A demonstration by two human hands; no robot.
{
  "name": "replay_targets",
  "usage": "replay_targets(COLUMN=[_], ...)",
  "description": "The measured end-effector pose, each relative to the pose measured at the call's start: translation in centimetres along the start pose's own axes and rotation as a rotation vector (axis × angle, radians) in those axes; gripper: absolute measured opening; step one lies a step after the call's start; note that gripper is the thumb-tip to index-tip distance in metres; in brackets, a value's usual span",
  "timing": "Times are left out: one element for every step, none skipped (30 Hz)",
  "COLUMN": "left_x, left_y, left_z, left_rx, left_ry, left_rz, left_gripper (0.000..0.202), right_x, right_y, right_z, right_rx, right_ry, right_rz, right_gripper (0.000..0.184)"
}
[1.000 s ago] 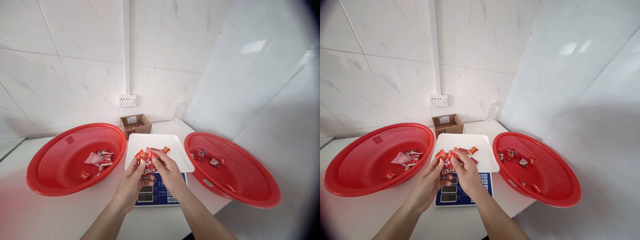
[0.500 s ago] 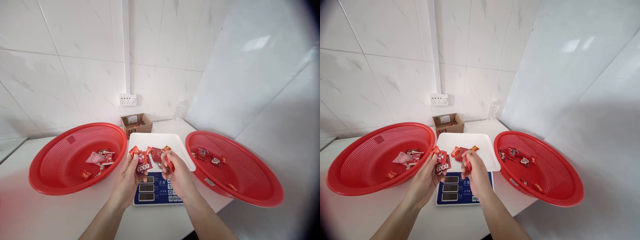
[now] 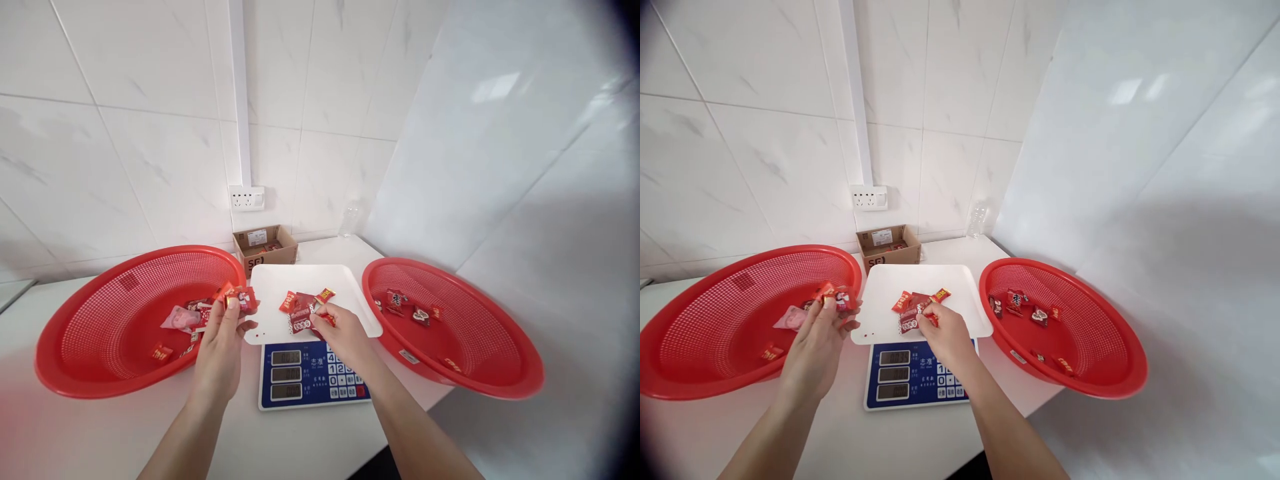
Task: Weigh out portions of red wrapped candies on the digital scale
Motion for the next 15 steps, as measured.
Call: replay_targets(left_x=[0.0,0.1,0.2,0.2,0.3,0.4,0.4,0.5,0.5,0.5,0.5,0.4,0.4,0.3,0.2], left_y=[0.0,0.0,0.0,0.0,0.1,0.1,0.1,0.1,0.1,0.0,-0.1,-0.2,-0.2,-0.3,-0.4], left_z=[0.3,0.6,0.8,1.0,1.1,1.3,1.5,1.7,1.9,2.2,2.5,2.7,3.0,3.2,3.4], left_rx=[0.008,0.017,0.03,0.048,0.074,0.108,0.15,0.194,0.234,0.265,0.285,0.294,0.298,0.3,0.303], left_ry=[-0.003,-0.009,-0.019,-0.035,-0.06,-0.093,-0.135,-0.181,-0.223,-0.254,-0.276,-0.29,-0.298,-0.298,-0.294], left_rz=[-0.003,-0.012,-0.027,-0.05,-0.079,-0.109,-0.134,-0.147,-0.138,-0.114,-0.083,-0.054,-0.031,-0.018,-0.018], left_gripper=[0.036,0.035,0.033,0.031,0.028,0.024,0.018,0.012,0.008,0.008,0.012,0.016,0.019,0.022,0.024], right_x=[-0.2,-0.3,-0.4,-0.3,-0.2,0.0,0.2,0.5,0.9,1.2,1.6,1.9,2.2,2.5,2.6], right_y=[-0.1,-0.3,-0.5,-0.8,-1.1,-1.5,-1.8,-2.1,-2.4,-2.6,-2.8,-2.9,-2.9,-2.9,-2.9], right_z=[0.2,0.3,0.4,0.4,0.5,0.6,0.6,0.7,0.8,1.0,1.1,1.3,1.5,1.8,2.0], right_rx=[0.077,0.136,0.169,0.171,0.144,0.1,0.05,0.0,-0.044,-0.079,-0.105,-0.126,-0.147,-0.169,-0.196], right_ry=[0.002,0.002,-0.002,-0.009,-0.019,-0.036,-0.058,-0.079,-0.098,-0.115,-0.129,-0.137,-0.139,-0.135,-0.126], right_rz=[0.018,0.045,0.076,0.106,0.131,0.142,0.142,0.135,0.124,0.108,0.09,0.07,0.051,0.033,0.019], right_gripper=[0.022,0.021,0.022,0.025,0.029,0.032,0.035,0.038,0.04,0.042,0.043,0.043,0.043,0.044,0.046])
Point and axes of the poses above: each hand's wrist, its own x-axis away from the middle knuckle, its own y-axis out of the palm, z = x × y, the point moved 2 cm from there along -x, towards the middle knuckle, and after that the axes turned 7 degrees about -z, right-handed, at the moved point
